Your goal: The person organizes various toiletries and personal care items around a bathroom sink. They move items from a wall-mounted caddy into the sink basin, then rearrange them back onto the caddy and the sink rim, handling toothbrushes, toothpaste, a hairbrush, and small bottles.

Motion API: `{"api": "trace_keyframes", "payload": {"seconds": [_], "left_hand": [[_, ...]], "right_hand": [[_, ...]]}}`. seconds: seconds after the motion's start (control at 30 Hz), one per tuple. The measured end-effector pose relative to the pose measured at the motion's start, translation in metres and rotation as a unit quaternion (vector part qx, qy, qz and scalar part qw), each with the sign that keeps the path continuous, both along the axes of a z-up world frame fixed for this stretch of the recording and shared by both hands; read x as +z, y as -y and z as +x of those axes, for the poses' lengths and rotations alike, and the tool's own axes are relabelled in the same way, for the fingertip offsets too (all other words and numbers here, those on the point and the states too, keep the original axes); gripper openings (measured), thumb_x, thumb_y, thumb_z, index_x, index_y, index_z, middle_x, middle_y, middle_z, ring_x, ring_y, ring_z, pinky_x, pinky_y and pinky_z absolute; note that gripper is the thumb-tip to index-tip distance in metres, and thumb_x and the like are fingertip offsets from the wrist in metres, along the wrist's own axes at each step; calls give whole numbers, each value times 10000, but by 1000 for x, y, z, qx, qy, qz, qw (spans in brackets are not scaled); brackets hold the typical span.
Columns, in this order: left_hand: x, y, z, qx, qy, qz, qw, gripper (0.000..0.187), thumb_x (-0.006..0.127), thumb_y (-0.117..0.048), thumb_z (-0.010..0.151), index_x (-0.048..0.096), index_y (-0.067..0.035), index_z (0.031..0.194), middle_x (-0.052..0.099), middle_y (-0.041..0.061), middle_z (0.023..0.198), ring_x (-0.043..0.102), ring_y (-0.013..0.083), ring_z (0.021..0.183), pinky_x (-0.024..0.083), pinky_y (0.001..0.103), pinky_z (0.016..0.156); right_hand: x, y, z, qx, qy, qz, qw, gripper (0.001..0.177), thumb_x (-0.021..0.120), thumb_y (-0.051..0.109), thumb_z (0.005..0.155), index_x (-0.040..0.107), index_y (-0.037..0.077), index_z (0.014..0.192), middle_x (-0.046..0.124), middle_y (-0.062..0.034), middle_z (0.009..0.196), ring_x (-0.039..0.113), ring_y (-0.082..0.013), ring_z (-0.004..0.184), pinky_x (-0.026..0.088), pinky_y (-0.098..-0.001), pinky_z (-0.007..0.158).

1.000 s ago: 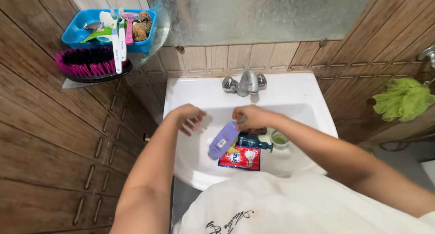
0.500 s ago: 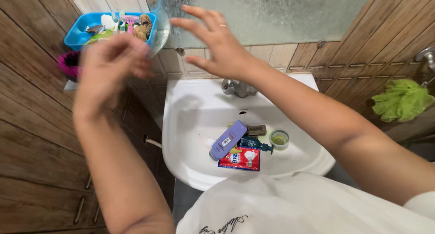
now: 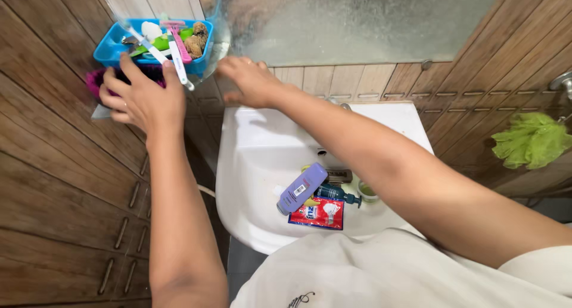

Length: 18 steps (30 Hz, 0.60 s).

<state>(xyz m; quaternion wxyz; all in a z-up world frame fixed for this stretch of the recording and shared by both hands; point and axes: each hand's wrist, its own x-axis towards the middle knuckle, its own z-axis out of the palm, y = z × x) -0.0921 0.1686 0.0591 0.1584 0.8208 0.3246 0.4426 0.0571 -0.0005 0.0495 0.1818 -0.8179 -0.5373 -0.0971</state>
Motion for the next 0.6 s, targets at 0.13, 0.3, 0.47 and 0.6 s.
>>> {"api": "trace_keyframes", "payload": {"seconds": [0.13,0.3,0.47,0.6], "left_hand": [[2,2,7,25,22,1,999,672,710,-494,995,459,-129,1501,343,234,1539,232,486,1393,210,727,1047],[-4,4,20,65,50,20,996,649,728,-468,981,486,-111,1465,373,218,1510,224,504,1399,174,770,1037],[-3,8,35,80,85,-1,993,611,726,-403,941,498,-120,1432,424,179,1460,208,522,1412,94,806,1068],[-2,18,49,68,127,-44,989,512,687,-324,919,569,-188,1399,470,117,1403,235,456,1428,78,788,1115]], "right_hand": [[4,-10,-4,21,-24,166,986,795,850,249,856,368,246,1489,467,-151,1447,543,-427,1309,494,-496,1042],[12,-39,-6,72,-24,222,972,830,876,192,816,396,249,1491,483,-227,1315,574,-443,1166,520,-484,961],[11,-58,4,7,-37,216,976,759,853,200,817,415,195,1438,516,-206,1229,622,-422,1090,541,-469,911],[3,-66,1,-23,-31,252,967,614,801,178,866,465,125,1376,563,-204,1190,609,-451,1067,531,-487,863]]}}
